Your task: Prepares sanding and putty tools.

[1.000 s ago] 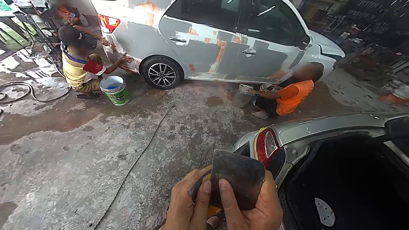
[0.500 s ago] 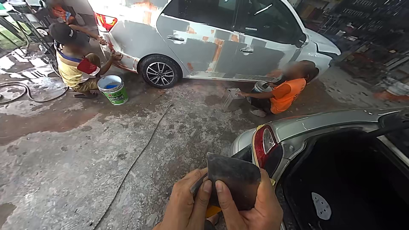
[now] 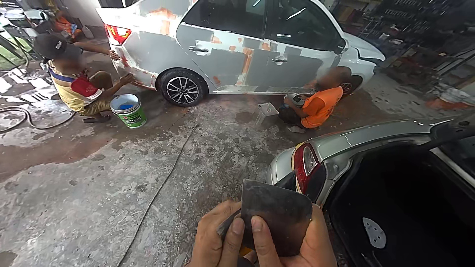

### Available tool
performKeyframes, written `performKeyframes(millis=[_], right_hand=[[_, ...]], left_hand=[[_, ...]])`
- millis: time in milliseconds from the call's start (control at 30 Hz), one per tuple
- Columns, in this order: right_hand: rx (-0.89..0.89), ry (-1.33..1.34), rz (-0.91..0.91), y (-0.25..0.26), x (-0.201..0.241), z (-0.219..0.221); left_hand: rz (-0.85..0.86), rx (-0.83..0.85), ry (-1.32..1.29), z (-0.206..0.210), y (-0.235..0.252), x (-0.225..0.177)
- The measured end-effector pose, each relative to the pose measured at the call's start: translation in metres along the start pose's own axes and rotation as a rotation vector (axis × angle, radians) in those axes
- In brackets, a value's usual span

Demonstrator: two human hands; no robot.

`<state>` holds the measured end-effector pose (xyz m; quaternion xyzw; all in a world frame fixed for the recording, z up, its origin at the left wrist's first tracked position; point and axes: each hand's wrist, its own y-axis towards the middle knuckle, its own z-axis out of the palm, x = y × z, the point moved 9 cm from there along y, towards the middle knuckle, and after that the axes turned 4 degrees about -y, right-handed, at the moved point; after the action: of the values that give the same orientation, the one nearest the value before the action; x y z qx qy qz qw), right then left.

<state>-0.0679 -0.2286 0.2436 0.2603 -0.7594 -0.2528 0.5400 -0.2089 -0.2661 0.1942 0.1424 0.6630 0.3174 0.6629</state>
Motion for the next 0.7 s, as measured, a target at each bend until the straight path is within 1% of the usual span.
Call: performKeyframes(millis=[367, 600, 700], right_hand=[[-0.021, -0.034, -0.013, -0.003, 0.005, 0.001], [-0.003, -0.141, -0.044, 0.002, 0.008, 0.000], [0.031, -0.147, -0.044, 0.009, 0.007, 0.002]], left_hand=[[0.001, -0.002, 0.028, -0.001, -0.006, -0.002], [-0.040, 0.080, 0.031, 0.001, -0.007, 0.000], [-0.055, 0.120, 0.026, 0.004, -0.008, 0.003]])
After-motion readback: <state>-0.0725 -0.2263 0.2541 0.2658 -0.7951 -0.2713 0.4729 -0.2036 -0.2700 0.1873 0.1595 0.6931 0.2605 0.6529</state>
